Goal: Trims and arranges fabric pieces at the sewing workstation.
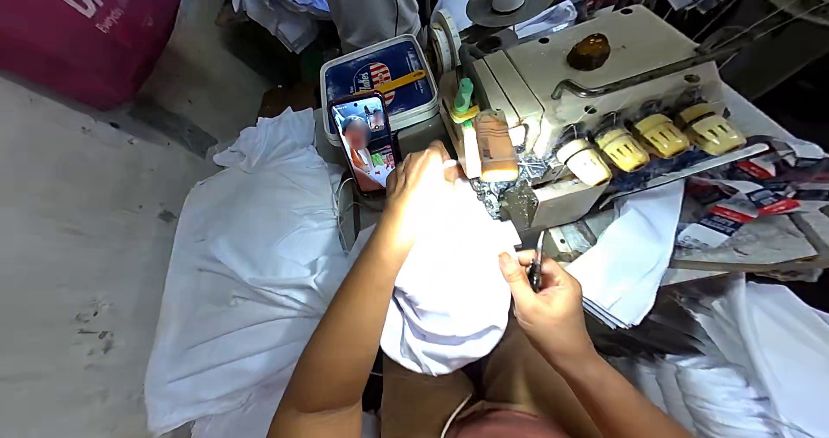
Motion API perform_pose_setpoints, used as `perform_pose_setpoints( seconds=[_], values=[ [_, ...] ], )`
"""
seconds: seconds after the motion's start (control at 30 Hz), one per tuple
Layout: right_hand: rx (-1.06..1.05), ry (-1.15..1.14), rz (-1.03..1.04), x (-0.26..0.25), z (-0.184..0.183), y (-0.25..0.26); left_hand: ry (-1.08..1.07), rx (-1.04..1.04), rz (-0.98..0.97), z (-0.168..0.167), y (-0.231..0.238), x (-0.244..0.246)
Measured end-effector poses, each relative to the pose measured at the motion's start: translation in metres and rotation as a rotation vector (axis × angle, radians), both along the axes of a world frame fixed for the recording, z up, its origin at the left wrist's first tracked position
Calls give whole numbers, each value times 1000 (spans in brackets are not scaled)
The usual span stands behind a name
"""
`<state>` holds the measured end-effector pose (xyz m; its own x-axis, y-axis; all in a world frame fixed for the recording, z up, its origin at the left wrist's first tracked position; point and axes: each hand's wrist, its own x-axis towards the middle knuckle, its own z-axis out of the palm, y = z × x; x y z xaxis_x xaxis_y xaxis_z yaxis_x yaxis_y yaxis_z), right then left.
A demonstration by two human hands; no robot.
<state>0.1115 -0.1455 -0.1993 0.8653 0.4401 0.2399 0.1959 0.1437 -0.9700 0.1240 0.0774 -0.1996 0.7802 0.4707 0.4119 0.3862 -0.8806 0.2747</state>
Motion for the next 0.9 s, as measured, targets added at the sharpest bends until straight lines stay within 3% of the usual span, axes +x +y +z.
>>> perform_pose_setpoints(
  seconds=[0.2,0.33,0.37,0.43,0.53,0.63,0.7,0.83,0.9],
  values=[
    [52,-30,-71,0,-6,7,66,62,198,-9,-8,22],
    [107,-64,-75,1,-11,10,-26,171,280,0,-22,22],
    [132,-38,-51,0,-12,10,12,109,269,21,-33,11],
    [189,84,51,0,-14,5,157,-217,200,74,-53,-20],
    [249,284,275,4,-18,-9,7,-428,82,61,-49,-73],
    [249,398,382,10,-22,-17,202,-613,74,42,-53,-129],
    [253,423,394,12,-19,-20,386,-587,105,45,-58,-154],
    [193,229,316,9,-13,-32,133,-213,184,64,-57,-186],
    [92,128,236,9,-25,-33,123,-123,225,58,-52,-178]
  ],
)
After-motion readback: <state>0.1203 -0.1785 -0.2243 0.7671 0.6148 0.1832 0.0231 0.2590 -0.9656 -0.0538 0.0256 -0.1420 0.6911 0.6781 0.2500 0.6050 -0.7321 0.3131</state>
